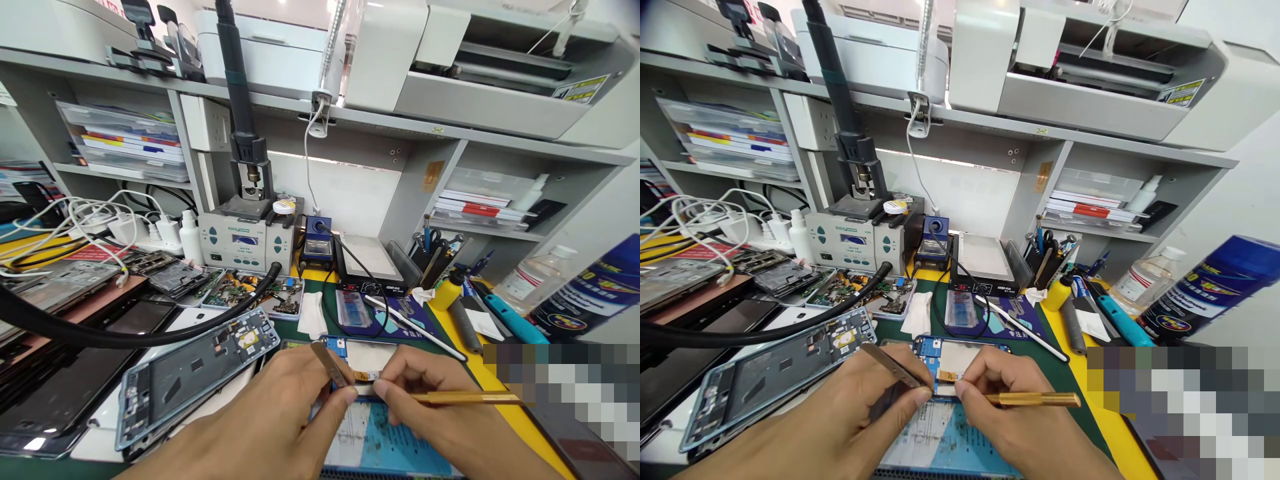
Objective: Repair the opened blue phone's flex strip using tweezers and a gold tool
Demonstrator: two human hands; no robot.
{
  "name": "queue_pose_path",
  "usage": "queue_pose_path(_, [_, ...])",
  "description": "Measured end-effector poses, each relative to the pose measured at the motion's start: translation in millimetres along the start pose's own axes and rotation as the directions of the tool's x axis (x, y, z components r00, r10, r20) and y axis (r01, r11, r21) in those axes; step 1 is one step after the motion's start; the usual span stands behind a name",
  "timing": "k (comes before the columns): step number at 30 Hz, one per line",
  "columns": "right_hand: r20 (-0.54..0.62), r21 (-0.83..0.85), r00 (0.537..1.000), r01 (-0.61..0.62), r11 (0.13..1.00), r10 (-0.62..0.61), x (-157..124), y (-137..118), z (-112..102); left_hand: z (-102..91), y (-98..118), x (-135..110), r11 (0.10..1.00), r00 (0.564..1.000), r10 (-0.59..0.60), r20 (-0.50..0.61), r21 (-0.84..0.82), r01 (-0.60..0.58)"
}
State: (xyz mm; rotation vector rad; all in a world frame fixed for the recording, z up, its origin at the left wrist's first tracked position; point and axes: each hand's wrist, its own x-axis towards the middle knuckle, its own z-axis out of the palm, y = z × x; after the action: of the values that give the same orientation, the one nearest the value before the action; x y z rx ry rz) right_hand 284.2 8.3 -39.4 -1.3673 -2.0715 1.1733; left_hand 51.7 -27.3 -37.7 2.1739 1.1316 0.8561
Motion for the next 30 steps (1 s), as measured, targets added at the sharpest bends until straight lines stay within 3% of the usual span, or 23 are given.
queue_pose_path(30, [0.000, 0.014, 1.000, 0.013, 1.000, -0.013, 1.1, -2.2, 0.1, 0.3, -1.5, 0.1, 1.000, 1.000, 0.012, 0.002, -0.001, -0.012])
